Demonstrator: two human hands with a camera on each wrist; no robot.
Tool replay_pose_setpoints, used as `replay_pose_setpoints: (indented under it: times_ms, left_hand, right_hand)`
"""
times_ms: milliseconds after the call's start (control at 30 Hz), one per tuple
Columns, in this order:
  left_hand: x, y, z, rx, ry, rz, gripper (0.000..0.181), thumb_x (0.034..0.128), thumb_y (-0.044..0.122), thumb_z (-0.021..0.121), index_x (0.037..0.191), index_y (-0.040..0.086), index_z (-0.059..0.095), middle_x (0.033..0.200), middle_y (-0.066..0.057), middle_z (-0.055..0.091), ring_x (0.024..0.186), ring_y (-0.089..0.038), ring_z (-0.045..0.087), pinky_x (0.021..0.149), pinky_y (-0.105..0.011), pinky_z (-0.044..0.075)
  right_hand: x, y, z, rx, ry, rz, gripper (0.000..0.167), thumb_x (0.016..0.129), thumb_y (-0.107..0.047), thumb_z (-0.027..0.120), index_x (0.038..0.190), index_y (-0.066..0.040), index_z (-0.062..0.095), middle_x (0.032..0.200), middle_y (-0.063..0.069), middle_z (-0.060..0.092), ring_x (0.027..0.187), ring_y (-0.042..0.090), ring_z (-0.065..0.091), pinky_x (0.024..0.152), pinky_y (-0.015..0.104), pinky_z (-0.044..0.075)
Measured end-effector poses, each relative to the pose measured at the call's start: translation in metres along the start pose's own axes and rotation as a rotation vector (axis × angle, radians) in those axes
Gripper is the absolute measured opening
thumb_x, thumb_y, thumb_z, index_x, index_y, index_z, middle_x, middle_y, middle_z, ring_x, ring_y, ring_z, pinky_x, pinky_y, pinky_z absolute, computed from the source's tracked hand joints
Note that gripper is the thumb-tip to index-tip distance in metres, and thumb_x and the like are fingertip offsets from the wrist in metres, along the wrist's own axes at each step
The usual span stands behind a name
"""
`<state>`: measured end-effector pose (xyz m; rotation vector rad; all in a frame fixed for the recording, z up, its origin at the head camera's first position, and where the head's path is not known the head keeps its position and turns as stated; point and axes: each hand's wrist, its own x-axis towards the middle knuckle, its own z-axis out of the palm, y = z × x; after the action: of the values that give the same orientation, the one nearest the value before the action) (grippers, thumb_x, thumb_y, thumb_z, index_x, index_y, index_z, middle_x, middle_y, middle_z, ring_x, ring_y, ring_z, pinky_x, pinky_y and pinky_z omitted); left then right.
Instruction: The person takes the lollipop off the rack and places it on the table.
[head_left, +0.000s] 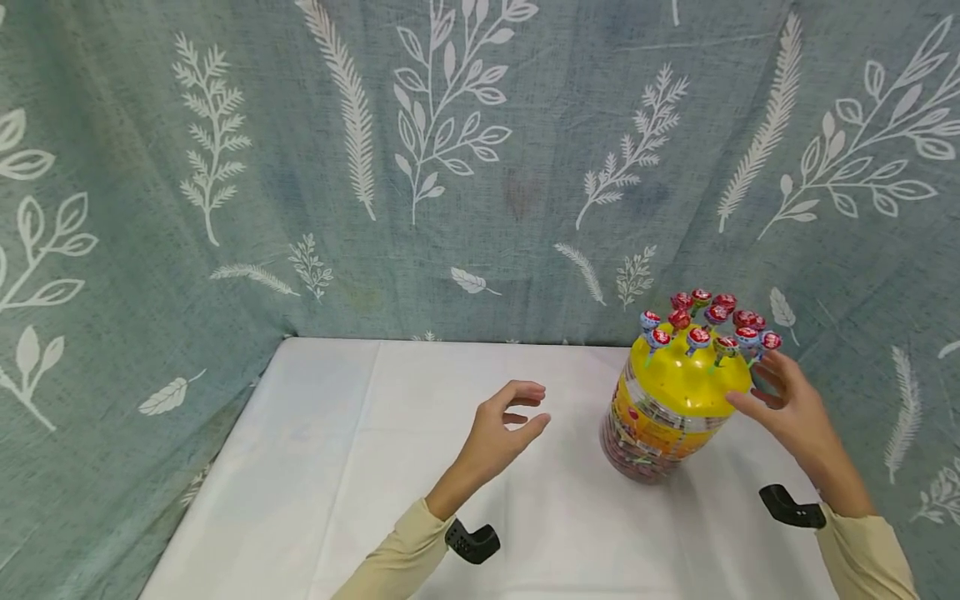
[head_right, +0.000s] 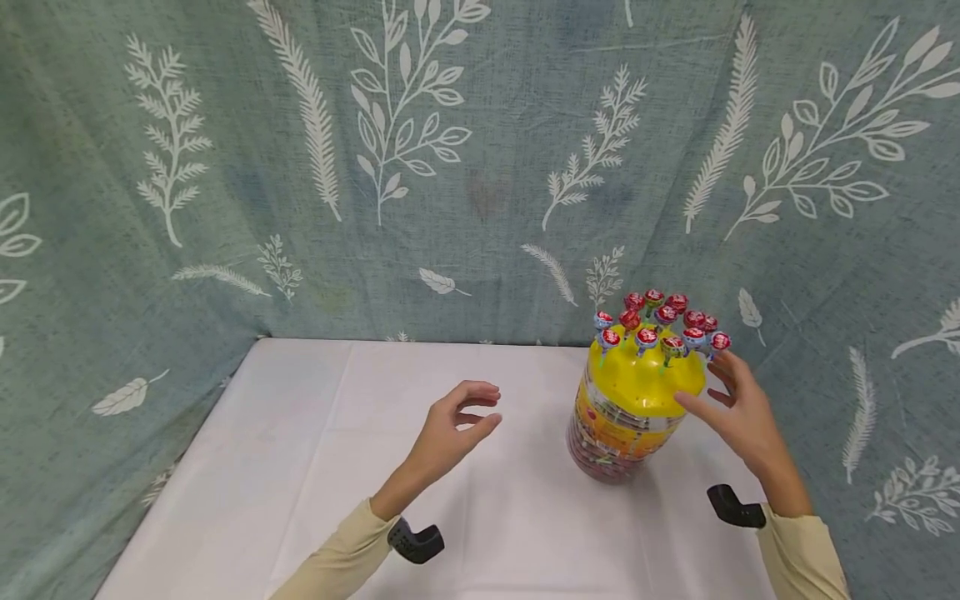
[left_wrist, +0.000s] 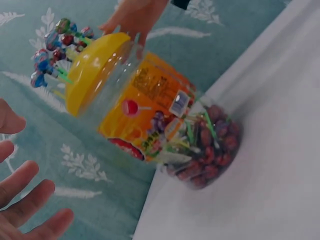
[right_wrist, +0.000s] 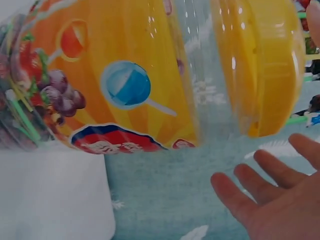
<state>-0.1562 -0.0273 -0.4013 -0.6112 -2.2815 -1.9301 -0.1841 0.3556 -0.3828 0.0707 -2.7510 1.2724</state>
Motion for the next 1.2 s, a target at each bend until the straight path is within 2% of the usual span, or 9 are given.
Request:
replay_pose_setpoints:
  times_ms: [100, 167, 333, 467, 567, 733, 900, 1033, 1200]
  left_hand:
    - [0.007, -0.001, 0.007, -0.010, -0.015, 0.005, 0.030, 0.0879, 0.005, 0.065, 0.117, 0.001, 0.057, 0.113, -0.016, 0.060, 0.109, -0.034, 0.056, 0.086, -0.053, 0.048]
    - [0.012, -0.002, 0.011, -0.012, -0.020, 0.010, 0.030, 0.0882, 0.005, 0.065, 0.117, 0.001, 0.057, 0.113, -0.017, 0.060, 0.109, -0.033, 0.056, 0.085, -0.050, 0.049]
    - [0.025, -0.001, 0.020, -0.020, -0.017, 0.044, 0.030, 0.0884, 0.006, 0.065, 0.117, 0.000, 0.057, 0.112, -0.018, 0.061, 0.107, -0.033, 0.058, 0.083, -0.043, 0.051]
    - [0.034, 0.002, 0.026, -0.024, -0.002, 0.064, 0.029, 0.0882, 0.005, 0.065, 0.115, 0.001, 0.057, 0.110, -0.018, 0.061, 0.105, -0.033, 0.058, 0.081, -0.036, 0.052]
    - [0.041, 0.003, 0.030, -0.038, -0.001, 0.068, 0.030, 0.0879, 0.005, 0.065, 0.116, -0.001, 0.057, 0.110, -0.018, 0.061, 0.104, -0.032, 0.059, 0.080, -0.031, 0.051]
    - [0.055, -0.009, 0.046, -0.084, -0.014, 0.085, 0.032, 0.0878, 0.007, 0.066, 0.118, -0.002, 0.056, 0.110, -0.019, 0.061, 0.103, -0.033, 0.060, 0.079, -0.029, 0.052]
    - [0.070, -0.026, 0.066, -0.091, 0.017, 0.079, 0.030, 0.0868, 0.012, 0.068, 0.116, 0.007, 0.060, 0.107, -0.007, 0.064, 0.098, -0.019, 0.062, 0.078, -0.025, 0.052]
    - [0.079, -0.026, 0.078, -0.106, 0.028, 0.096, 0.027, 0.0868, 0.013, 0.069, 0.113, 0.009, 0.062, 0.104, -0.002, 0.064, 0.096, -0.010, 0.061, 0.078, -0.023, 0.052]
    - [0.093, -0.018, 0.093, -0.139, 0.018, 0.134, 0.028, 0.0868, 0.009, 0.068, 0.114, 0.007, 0.060, 0.104, -0.008, 0.064, 0.095, -0.016, 0.062, 0.076, -0.021, 0.052]
  right_hand:
    - [0.009, -0.001, 0.001, 0.016, -0.049, 0.024, 0.086, 0.090, -0.035, 0.064, 0.150, -0.005, 0.011, 0.151, 0.025, 0.018, 0.131, 0.049, 0.027, 0.095, 0.059, 0.036]
    - [0.015, -0.001, 0.001, 0.025, -0.081, 0.026, 0.082, 0.090, -0.035, 0.064, 0.147, -0.001, 0.014, 0.147, 0.028, 0.025, 0.125, 0.048, 0.036, 0.093, 0.062, 0.037]
    - [0.022, 0.004, -0.001, 0.012, -0.133, 0.031, 0.074, 0.092, -0.031, 0.061, 0.142, 0.004, 0.019, 0.133, 0.032, 0.041, 0.105, 0.030, 0.053, 0.090, 0.053, 0.046]
    - [0.024, 0.008, 0.000, 0.061, -0.138, 0.020, 0.071, 0.093, -0.026, 0.061, 0.142, 0.003, 0.020, 0.135, 0.030, 0.039, 0.098, 0.007, 0.052, 0.086, 0.028, 0.050]
    - [0.025, 0.011, 0.003, 0.106, -0.129, -0.009, 0.067, 0.093, -0.022, 0.061, 0.142, 0.002, 0.022, 0.134, 0.027, 0.040, 0.094, -0.005, 0.051, 0.077, 0.011, 0.045]
    - [0.024, 0.014, 0.006, 0.132, -0.119, -0.016, 0.061, 0.093, -0.020, 0.061, 0.138, 0.001, 0.025, 0.132, 0.026, 0.040, 0.091, -0.006, 0.051, 0.075, 0.009, 0.045]
    - [0.023, 0.015, 0.008, 0.145, -0.121, -0.004, 0.058, 0.093, -0.021, 0.061, 0.135, 0.000, 0.027, 0.132, 0.024, 0.040, 0.093, -0.004, 0.051, 0.076, 0.010, 0.045]
    - [0.023, 0.017, 0.009, 0.153, -0.111, -0.019, 0.055, 0.093, -0.019, 0.061, 0.136, -0.004, 0.029, 0.129, 0.015, 0.044, 0.093, -0.004, 0.053, 0.077, 0.010, 0.045]
    - [0.023, 0.018, 0.008, 0.172, -0.101, -0.025, 0.058, 0.093, -0.019, 0.061, 0.139, -0.006, 0.028, 0.128, 0.007, 0.044, 0.095, -0.005, 0.052, 0.078, 0.010, 0.044]
